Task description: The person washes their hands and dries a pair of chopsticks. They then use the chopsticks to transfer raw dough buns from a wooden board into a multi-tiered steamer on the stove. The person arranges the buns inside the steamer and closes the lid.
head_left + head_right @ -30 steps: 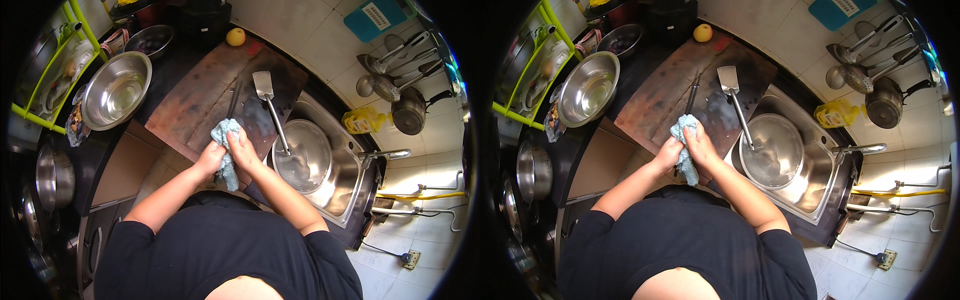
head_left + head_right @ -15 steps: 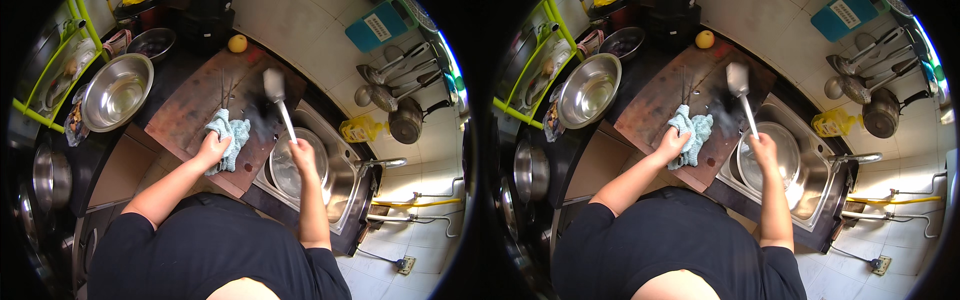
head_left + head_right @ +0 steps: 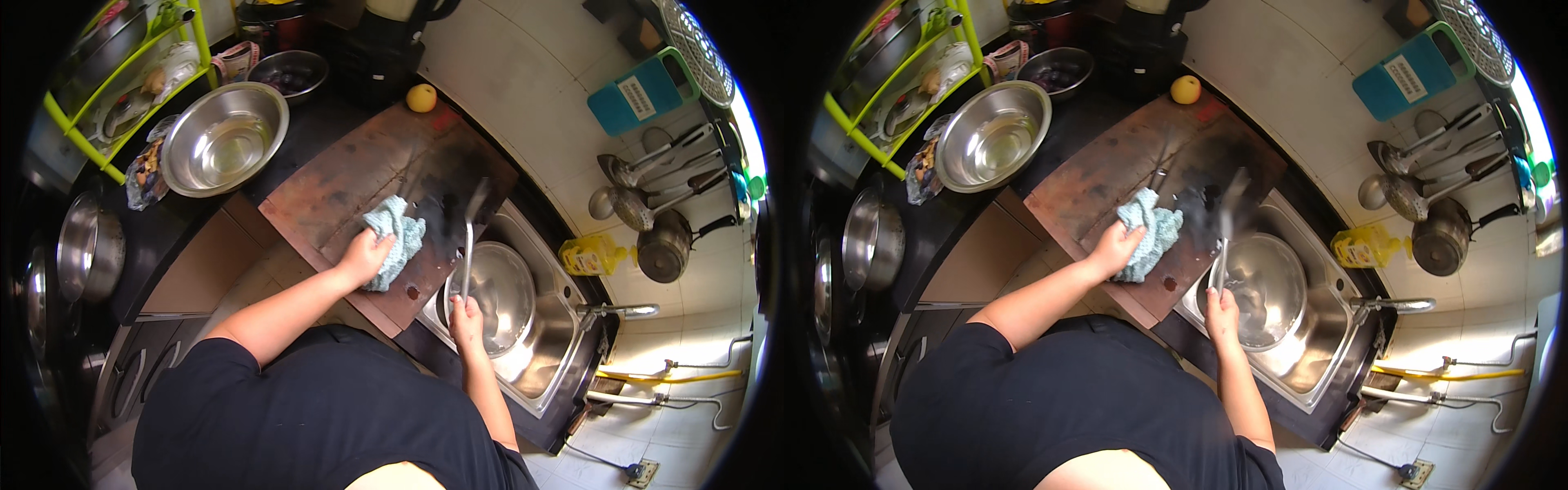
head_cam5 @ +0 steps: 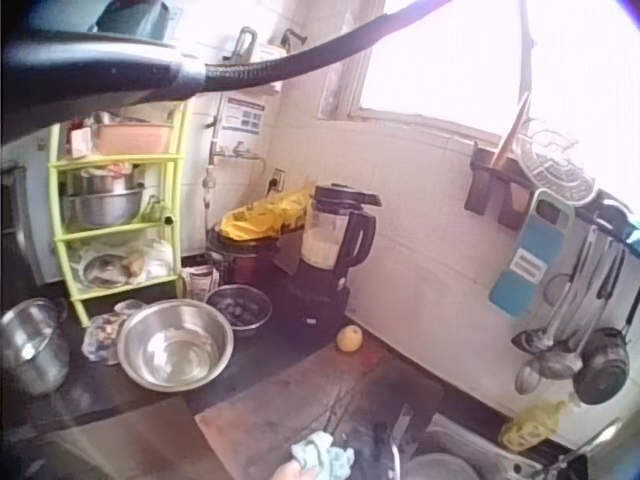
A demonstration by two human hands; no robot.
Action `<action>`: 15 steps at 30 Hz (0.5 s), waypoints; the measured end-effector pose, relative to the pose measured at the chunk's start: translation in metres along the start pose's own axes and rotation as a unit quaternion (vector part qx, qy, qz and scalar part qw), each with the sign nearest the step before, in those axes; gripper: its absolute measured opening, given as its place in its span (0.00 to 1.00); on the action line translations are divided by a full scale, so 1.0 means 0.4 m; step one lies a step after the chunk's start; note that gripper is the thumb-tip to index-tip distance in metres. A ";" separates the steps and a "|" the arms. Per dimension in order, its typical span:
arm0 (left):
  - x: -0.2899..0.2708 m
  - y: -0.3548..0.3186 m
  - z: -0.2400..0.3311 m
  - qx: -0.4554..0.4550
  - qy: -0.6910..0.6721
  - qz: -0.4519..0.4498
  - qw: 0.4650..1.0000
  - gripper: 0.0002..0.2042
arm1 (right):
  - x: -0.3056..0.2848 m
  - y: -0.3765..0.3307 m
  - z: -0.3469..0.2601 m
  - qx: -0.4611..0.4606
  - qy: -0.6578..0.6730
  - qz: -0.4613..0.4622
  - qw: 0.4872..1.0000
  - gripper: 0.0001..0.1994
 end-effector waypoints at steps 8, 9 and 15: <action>0.004 -0.092 0.023 -0.040 0.131 -0.109 0.985 0.17 | 0.116 -0.012 -0.119 -0.227 -0.312 0.043 0.921 0.18; 0.004 -0.106 0.064 -0.002 0.174 -0.115 0.978 0.17 | 0.123 -0.023 -0.157 -0.297 -0.285 0.052 0.910 0.19; 0.045 -0.165 0.178 0.079 0.365 -0.266 0.889 0.14 | 0.209 -0.018 -0.211 -0.054 0.312 -0.235 0.919 0.20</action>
Point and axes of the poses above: each hand's wrist, its own y-axis towards the middle knuckle, its own x-axis out of the palm, z = x × y, the point moved 4 cm from there along y, towards the middle knuckle, and after that the axes turned 1 degree about -z, right-handed, at the moved point
